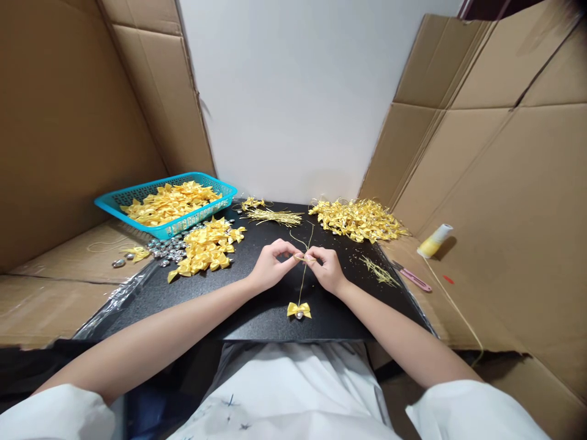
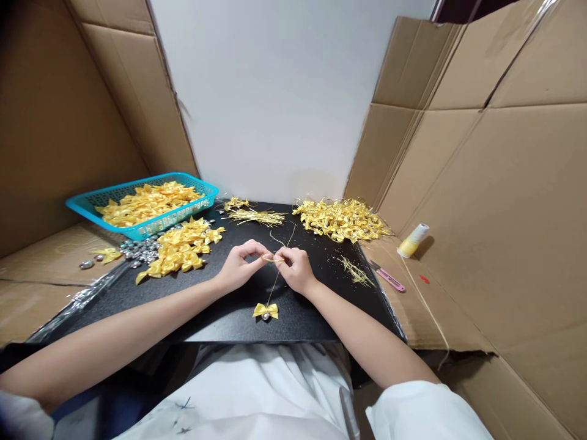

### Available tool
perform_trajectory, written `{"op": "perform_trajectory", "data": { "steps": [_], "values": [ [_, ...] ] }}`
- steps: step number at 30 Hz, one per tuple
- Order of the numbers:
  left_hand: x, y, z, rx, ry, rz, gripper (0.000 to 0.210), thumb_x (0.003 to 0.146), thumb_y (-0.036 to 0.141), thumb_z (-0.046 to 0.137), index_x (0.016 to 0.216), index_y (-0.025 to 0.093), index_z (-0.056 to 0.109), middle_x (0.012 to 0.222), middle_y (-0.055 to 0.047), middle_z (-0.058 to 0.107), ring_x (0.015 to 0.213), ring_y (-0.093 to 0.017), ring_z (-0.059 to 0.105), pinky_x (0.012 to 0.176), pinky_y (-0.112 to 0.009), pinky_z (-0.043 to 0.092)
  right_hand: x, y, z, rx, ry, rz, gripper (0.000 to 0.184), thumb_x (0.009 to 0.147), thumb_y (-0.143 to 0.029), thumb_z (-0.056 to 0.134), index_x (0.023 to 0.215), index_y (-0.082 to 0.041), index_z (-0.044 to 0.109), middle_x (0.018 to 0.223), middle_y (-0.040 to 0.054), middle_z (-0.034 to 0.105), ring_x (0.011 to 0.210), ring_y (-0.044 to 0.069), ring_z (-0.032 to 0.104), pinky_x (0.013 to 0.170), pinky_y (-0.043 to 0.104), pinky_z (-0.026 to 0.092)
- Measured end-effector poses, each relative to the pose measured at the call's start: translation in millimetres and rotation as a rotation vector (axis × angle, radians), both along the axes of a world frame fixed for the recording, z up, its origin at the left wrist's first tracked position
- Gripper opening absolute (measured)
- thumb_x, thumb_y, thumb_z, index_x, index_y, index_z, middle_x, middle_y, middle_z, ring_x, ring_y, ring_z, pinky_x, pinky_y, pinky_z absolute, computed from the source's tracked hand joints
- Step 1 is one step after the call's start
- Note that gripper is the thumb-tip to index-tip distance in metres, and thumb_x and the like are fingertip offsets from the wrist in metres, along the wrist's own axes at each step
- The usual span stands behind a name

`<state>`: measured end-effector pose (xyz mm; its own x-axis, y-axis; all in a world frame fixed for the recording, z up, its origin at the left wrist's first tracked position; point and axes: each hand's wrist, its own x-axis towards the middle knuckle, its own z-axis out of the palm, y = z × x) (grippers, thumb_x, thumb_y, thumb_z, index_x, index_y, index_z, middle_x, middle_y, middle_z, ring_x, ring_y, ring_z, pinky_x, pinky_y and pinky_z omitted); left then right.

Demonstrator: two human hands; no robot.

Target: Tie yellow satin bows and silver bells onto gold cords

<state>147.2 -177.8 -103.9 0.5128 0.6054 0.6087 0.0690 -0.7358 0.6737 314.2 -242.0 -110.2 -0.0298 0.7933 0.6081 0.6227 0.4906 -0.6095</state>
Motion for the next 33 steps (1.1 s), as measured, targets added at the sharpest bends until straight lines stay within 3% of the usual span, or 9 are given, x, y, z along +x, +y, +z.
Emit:
{"op": "perform_trajectory", "data": {
  "steps": [5,8,10,13,15,20,26,30,33],
  "values": [
    [2.2,1.5,-3.1,-0.028,0.016,0.027,0.023,0.083,0.038,0.063,0.073,0.018,0.070,0.069,-0.003,0.067,0.067,-0.015,0.055,0.064,-0.027,0.043,-0.9,0.7,-0.1,0.014,0.028,-0.019,0.024,0.083,-0.029,0.051,0.061,-0.019,0.055,0.054,-0.0013,0.052,0.054,0.013,0.048,0.059,0.027,0.038],
    [0.0,3.3,4.1,-0.053,0.097,0.027,0.022,0.081,0.038,0.064,0.077,0.017,0.070,0.072,-0.002,0.068,0.067,-0.014,0.053,0.065,-0.026,0.042,-0.6,0.6,1.2,0.017,0.043,-0.024,0.024,0.080,-0.028,0.052,0.058,-0.019,0.052,0.051,-0.0024,0.048,0.051,0.012,0.045,0.055,0.025,0.036],
    [-5.3,4.5,13.8,-0.100,0.302,-0.063,0.025,0.076,0.040,0.068,0.081,0.016,0.070,0.075,-0.002,0.068,0.067,-0.014,0.053,0.063,-0.025,0.041,-0.3,0.4,2.4,0.009,0.055,-0.024,0.024,0.079,-0.028,0.051,0.056,-0.019,0.050,0.050,-0.0031,0.046,0.049,0.011,0.042,0.052,0.024,0.033],
    [-15.6,2.6,28.0,-0.206,0.744,-0.330,0.039,0.066,0.050,0.075,0.083,0.015,0.070,0.074,0.000,0.066,0.063,-0.012,0.053,0.057,-0.022,0.039,-0.4,-0.4,3.9,-0.018,0.067,-0.019,0.025,0.078,-0.027,0.050,0.055,-0.019,0.048,0.049,-0.0036,0.044,0.047,0.010,0.040,0.050,0.023,0.032],
    [-19.8,-2.8,33.2,-0.197,0.878,-0.401,0.044,0.062,0.054,0.076,0.083,0.016,0.070,0.074,0.000,0.065,0.063,-0.012,0.053,0.055,-0.021,0.038,-0.8,-0.9,4.4,-0.030,0.065,-0.011,0.025,0.078,-0.027,0.049,0.055,-0.018,0.048,0.049,-0.0036,0.045,0.048,0.010,0.040,0.050,0.023,0.032],
    [-17.3,-20.3,33.0,-0.103,0.913,-0.414,0.029,0.064,0.043,0.076,0.077,0.017,0.071,0.073,0.001,0.065,0.060,-0.011,0.054,0.053,-0.021,0.035,-1.6,-0.6,3.3,-0.034,0.039,-0.003,0.024,0.077,-0.026,0.050,0.054,-0.018,0.048,0.049,-0.0039,0.045,0.048,0.009,0.040,0.052,0.023,0.032],
    [-14.8,-22.6,32.2,-0.182,0.856,-0.399,0.015,0.065,0.029,0.074,0.064,0.016,0.068,0.059,0.004,0.062,0.051,-0.008,0.049,0.050,-0.020,0.031,0.3,-3.6,8.6,-0.152,0.026,0.052,0.023,0.077,-0.020,0.053,0.054,-0.018,0.051,0.050,-0.0044,0.046,0.051,0.010,0.042,0.054,0.023,0.034],
    [-15.3,-18.9,30.7,-0.265,0.759,-0.342,0.014,0.067,0.027,0.071,0.063,0.015,0.065,0.055,0.004,0.061,0.051,-0.009,0.051,0.049,-0.019,0.032,7.4,-19.2,15.5,-0.285,-0.059,0.158,0.022,0.075,-0.009,0.055,0.055,-0.017,0.058,0.065,-0.0007,0.057,0.072,0.015,0.053,0.072,0.028,0.041],
    [-12.9,-16.4,24.4,-0.439,0.608,-0.364,0.017,0.068,0.028,0.069,0.067,0.015,0.058,0.059,0.003,0.063,0.054,-0.010,0.057,0.051,-0.018,0.038,14.1,-33.3,15.0,-0.310,-0.129,0.213,0.022,0.075,-0.008,0.059,0.055,-0.017,0.061,0.084,0.0017,0.060,0.086,0.017,0.055,0.085,0.034,0.040]
  ]
}}
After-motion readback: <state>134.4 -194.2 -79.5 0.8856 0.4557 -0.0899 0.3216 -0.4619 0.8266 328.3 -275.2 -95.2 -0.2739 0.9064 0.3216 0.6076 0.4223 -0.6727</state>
